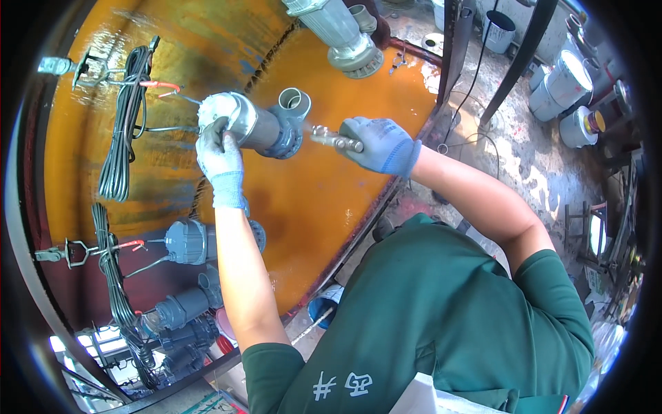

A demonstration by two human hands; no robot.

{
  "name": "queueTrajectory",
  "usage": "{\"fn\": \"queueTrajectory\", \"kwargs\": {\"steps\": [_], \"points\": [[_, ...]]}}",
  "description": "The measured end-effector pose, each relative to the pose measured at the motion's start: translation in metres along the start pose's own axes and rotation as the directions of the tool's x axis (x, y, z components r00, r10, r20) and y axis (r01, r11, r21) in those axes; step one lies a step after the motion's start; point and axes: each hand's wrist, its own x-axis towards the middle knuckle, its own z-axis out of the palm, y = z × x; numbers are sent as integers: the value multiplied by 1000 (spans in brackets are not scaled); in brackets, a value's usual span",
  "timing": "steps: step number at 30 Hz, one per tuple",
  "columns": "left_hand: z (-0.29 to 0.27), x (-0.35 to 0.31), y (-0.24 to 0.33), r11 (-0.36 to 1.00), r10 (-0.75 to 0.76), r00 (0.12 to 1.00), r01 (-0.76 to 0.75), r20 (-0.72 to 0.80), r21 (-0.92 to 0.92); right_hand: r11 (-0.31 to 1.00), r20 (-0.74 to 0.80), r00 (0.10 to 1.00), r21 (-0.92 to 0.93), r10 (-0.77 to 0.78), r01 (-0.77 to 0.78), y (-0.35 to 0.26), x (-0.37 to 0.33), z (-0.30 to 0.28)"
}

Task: The person uses a spray gun to apply paint to several grey pump housings hanging in a spray booth, and uses a cloth to wipe down one of the components.

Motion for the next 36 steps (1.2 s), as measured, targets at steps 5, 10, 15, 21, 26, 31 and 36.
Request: {"fn": "queueTrajectory", "kwargs": {"steps": [5, 10, 15, 21, 26, 31, 36], "points": [[-1, -1, -17, 997, -76, 997, 76, 26, -18, 997, 118, 991, 26, 70, -74, 16, -23, -4], [-6, 10, -1, 960, -116, 991, 96, 61, 261, 919, 104, 943, 215, 315, -330, 29, -57, -23], [-9, 15, 0, 949, -152, 983, 116, 102, 294, 941, 360, 883, 31, 303, -336, 47, -88, -39], [-10, 22, -19, 937, -139, 984, 93, 116, 336, 863, 249, 888, 243, 386, -443, 36, -83, -105], [-13, 35, -19, 939, -221, 960, 161, 173, 303, 934, 281, 911, 104, 301, -341, 25, -73, -136], [-19, 47, -24, 926, -281, 929, 197, 240, 321, 941, 430, 876, 148, 217, -305, 8, -54, -152], [-19, 60, -38, 888, -325, 916, 210, 236, 409, 973, 364, 923, 138, 124, -185, -6, -29, -150]]}}
